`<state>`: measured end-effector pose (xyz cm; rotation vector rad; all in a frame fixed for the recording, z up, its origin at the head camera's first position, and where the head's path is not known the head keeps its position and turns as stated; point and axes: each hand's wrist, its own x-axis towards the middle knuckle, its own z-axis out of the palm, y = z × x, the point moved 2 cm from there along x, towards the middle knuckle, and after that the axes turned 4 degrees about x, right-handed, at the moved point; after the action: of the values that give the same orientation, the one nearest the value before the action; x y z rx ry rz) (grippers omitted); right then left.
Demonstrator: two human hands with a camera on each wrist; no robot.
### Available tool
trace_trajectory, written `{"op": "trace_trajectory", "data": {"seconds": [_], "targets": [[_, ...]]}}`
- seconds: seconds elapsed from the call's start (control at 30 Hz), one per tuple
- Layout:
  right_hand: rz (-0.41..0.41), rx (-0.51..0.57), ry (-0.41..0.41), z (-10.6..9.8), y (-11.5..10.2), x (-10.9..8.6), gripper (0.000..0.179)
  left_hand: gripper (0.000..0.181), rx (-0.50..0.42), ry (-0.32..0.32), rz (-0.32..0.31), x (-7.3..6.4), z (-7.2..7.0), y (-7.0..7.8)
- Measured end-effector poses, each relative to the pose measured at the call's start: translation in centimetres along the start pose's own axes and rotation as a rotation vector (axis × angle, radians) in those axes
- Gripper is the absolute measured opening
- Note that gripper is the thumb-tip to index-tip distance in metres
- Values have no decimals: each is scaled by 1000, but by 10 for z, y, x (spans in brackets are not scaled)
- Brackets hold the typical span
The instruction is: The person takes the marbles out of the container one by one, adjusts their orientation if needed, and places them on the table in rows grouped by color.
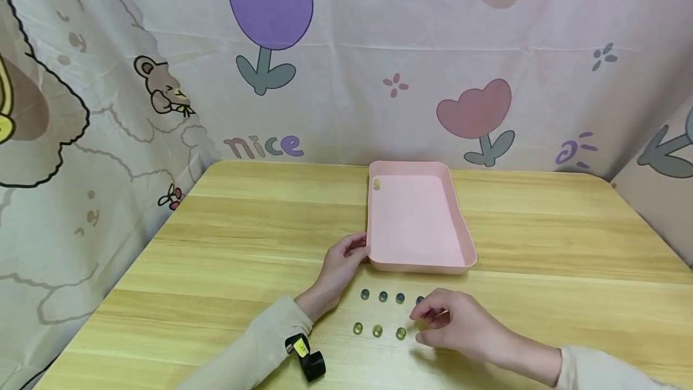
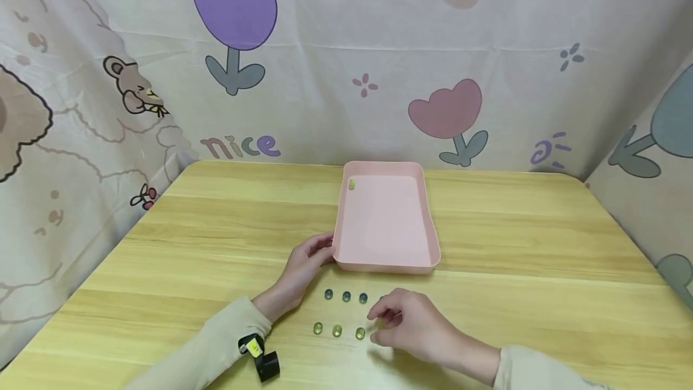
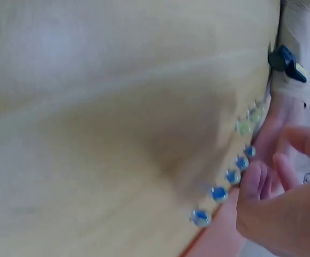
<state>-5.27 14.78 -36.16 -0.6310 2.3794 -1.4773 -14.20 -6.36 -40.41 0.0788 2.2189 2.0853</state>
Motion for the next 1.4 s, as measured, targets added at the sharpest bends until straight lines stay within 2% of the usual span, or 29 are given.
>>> {"op": "trace_trajectory", "data": {"seconds": [0.3,0.47,0.8,0.97,1.17,1.4], "targets": [[-69,-14,-88,-27,-21,20,25,40,2,7,6,0,1,0],[-9,-56,-72,-49,-33,43,30,38,-8,12,-3,-1,1,0],[88,-271,-18,-103,-38,103,32,37,4,7,3,0,0,-2],[112,-304,-16,-124,-37,126,32,38,3,5,8,1,1,-1],[145,-317,25,-144,-28,150,32,39,0,6,13,1,1,2],[202,-322,26,-158,-21,173,39,39,-1,-1,-2,1,0,2]]}}
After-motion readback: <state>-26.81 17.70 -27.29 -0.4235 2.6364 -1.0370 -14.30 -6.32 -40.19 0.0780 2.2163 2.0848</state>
